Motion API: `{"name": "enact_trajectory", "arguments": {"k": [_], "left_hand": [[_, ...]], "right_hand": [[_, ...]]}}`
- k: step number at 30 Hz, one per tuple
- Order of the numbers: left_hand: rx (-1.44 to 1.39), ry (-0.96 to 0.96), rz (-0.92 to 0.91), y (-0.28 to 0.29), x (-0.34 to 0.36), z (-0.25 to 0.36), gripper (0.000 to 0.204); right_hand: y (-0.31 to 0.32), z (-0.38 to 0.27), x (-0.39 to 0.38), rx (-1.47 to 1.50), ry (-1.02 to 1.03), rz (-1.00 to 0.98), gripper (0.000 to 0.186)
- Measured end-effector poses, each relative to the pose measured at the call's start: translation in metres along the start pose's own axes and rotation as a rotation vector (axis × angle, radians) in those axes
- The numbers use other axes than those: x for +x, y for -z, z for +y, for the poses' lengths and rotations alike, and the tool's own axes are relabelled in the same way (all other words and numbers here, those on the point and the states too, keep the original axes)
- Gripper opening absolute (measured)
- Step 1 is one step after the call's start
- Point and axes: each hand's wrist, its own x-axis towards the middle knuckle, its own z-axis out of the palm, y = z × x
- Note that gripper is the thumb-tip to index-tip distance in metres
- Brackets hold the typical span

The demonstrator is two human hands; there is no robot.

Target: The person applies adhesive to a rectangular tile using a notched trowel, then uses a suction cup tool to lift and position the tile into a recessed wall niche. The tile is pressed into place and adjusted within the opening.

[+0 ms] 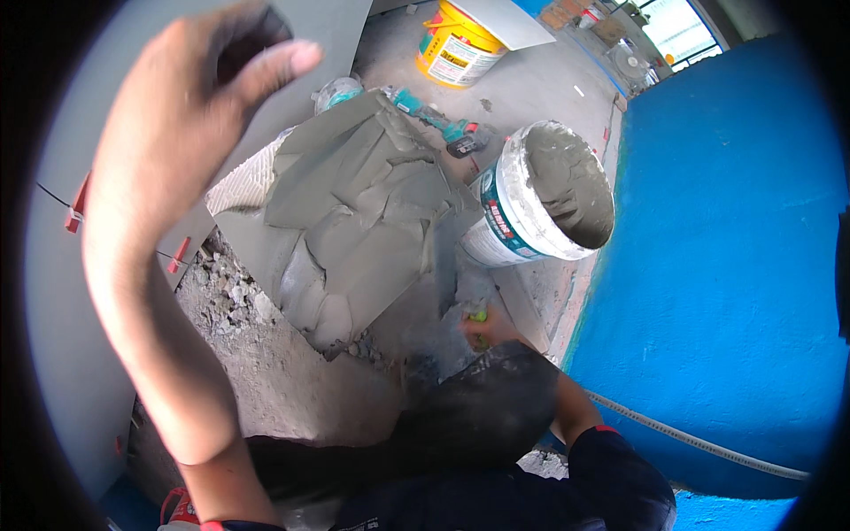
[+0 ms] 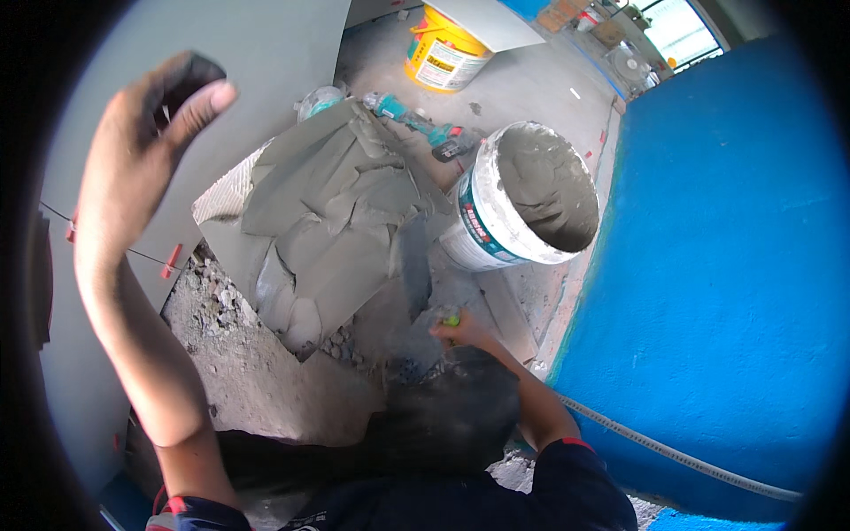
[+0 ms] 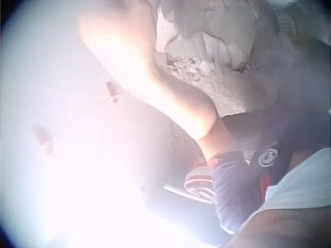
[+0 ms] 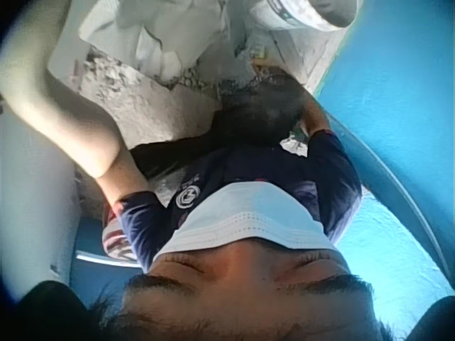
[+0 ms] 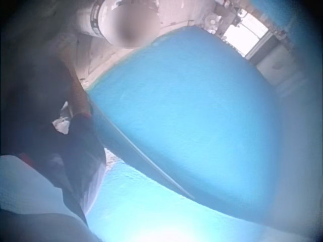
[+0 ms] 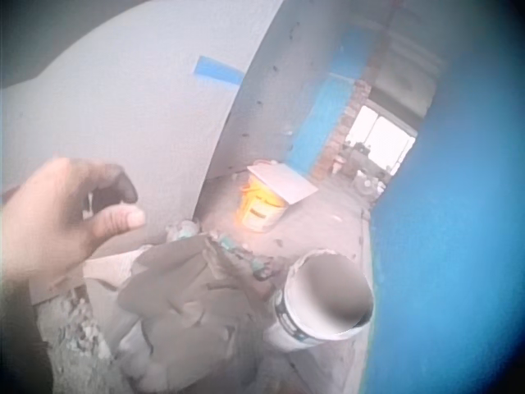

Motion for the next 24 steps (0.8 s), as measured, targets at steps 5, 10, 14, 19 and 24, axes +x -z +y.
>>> {"name": "enact_trajectory", "arguments": {"k": [5,10,14,19,24], "left_hand": [[0.206,-0.165,0.059,0.016,-0.005,-0.006,0.042],[0.198,-0.154,-0.018,0.027,-0.022,-0.018,0.042],[0.224,-0.128,0.014,0.045,-0.044,-0.042,0.043],[0.263,-0.035,-0.003,0.065,-0.055,-0.035,0.046],[0.36,-0.135,0.161,0.08,-0.072,-0.048,0.045]], "right_hand": [[-0.033,0.011,-0.035,-0.58,0.056,-0.02,0.032],[-0.019,0.018,-0.053,-1.001,0.227,-0.121,0.028],[-0.012,0.02,-0.059,-0.984,0.091,-0.028,0.024],[0.03,-0.002,-0.035,-0.436,-0.024,0.102,0.013],[0.009,-0.064,-0.013,0.382,0.079,0.093,0.014]]}}
